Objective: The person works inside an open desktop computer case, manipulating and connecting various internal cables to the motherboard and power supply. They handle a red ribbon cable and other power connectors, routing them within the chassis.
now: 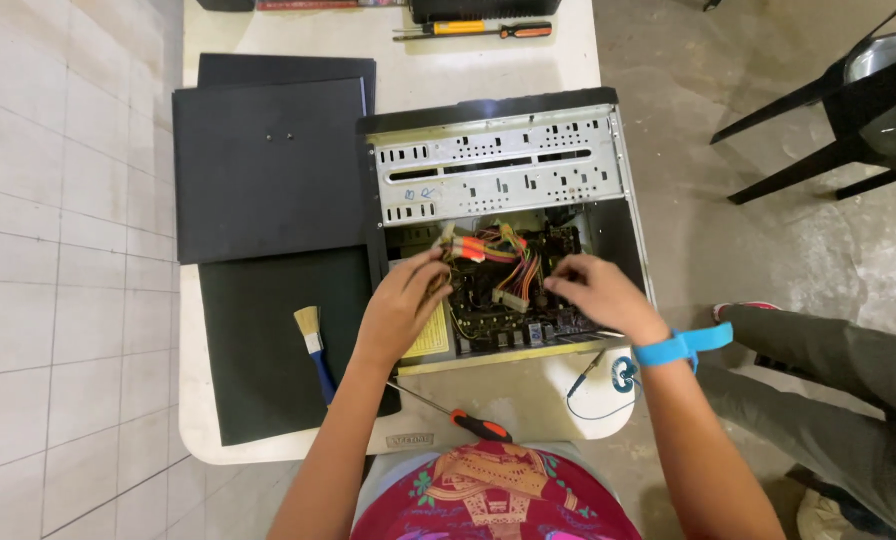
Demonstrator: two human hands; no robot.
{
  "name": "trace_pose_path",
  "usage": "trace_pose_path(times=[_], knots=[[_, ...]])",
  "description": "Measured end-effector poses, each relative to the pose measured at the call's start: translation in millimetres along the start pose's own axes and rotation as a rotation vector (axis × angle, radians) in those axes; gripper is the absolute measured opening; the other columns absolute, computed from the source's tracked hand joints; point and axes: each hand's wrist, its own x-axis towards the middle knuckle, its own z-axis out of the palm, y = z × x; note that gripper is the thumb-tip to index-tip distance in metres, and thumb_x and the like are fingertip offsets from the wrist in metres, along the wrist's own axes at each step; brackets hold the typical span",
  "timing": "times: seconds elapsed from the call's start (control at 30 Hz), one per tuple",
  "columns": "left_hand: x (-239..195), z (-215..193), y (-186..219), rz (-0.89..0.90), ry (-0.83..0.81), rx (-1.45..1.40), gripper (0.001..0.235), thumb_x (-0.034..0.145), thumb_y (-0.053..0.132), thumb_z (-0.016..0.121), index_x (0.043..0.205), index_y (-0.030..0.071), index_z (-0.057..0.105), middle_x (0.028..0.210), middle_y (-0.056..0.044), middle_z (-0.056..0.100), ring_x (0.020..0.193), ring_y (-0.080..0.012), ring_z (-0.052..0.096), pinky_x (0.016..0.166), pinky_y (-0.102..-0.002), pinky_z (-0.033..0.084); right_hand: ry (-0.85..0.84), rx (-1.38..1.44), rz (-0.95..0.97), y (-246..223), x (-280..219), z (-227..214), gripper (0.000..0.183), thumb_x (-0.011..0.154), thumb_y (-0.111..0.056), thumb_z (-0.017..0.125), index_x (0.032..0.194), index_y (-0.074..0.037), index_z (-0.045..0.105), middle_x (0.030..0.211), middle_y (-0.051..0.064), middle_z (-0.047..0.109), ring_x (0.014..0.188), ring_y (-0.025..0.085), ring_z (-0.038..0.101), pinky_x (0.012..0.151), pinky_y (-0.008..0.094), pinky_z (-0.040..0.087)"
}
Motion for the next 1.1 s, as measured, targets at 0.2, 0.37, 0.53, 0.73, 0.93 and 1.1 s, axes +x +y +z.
trace_pose_path(times=[0.2,0.37,0.53,0.73,0.93,1.1], knots=[[12,-3,-23,-0.093,0.122,-0.168,0.023,0.104,0.013,0.063,0.126,0.009,0.062,0.126,-0.014,0.063,0.121,-0.0327,0.062,0.103,-0.045,0.051,-0.083,0.064,0.227,7,17,10,0.073,0.091,-0.064,0.064,0.123,0.002,0.072,0.118,0.026,0.073,0.098,0.036,0.076,0.085,0.046,0.058],[3,-19,-30,-0.216,0.233,-0.225,0.019,0.104,0.013,0.063,0.122,0.008,0.065,0.122,-0.013,0.065,0.116,-0.0299,0.065,0.102,-0.041,0.052,-0.209,0.024,0.153,-10,26,21,0.077,0.093,-0.061,0.064,0.127,0.008,0.066,0.119,0.03,0.071,0.109,0.045,0.071,0.09,0.053,0.056],[1,-13,-21,-0.244,0.33,-0.256,0.017,0.108,0.009,0.056,0.124,0.005,0.062,0.123,-0.011,0.061,0.113,-0.0269,0.065,0.097,-0.041,0.055,-0.272,0.069,0.123,7,61,37,0.066,0.076,-0.046,0.084,0.12,0.003,0.073,0.115,0.024,0.075,0.109,0.041,0.072,0.088,0.047,0.059],[4,-17,-20,-0.212,0.259,-0.139,0.017,0.108,0.006,0.056,0.124,0.004,0.058,0.119,-0.011,0.057,0.114,-0.0275,0.065,0.094,-0.039,0.058,-0.245,0.204,0.071,-1,80,12,0.037,0.078,-0.004,0.084,0.112,0.005,0.072,0.082,0.021,0.074,0.064,0.026,0.071,0.053,0.032,0.061],[4,-15,-22,-0.169,0.283,-0.082,0.017,0.108,0.004,0.055,0.125,0.002,0.055,0.12,-0.01,0.056,0.117,-0.0264,0.064,0.097,-0.038,0.057,-0.369,0.476,-0.007,11,98,8,0.053,0.085,-0.006,0.08,0.133,0.008,0.061,0.104,0.02,0.07,0.071,0.02,0.067,0.061,0.031,0.066],[6,-11,-22,0.04,0.404,0.504,0.03,0.102,0.011,0.063,0.132,0.014,0.062,0.135,-0.014,0.05,0.13,-0.0329,0.052,0.105,-0.044,0.051,-0.479,0.569,0.071,23,89,10,0.051,0.092,-0.024,0.074,0.133,0.004,0.062,0.1,0.016,0.065,0.078,0.023,0.062,0.062,0.032,0.056]])
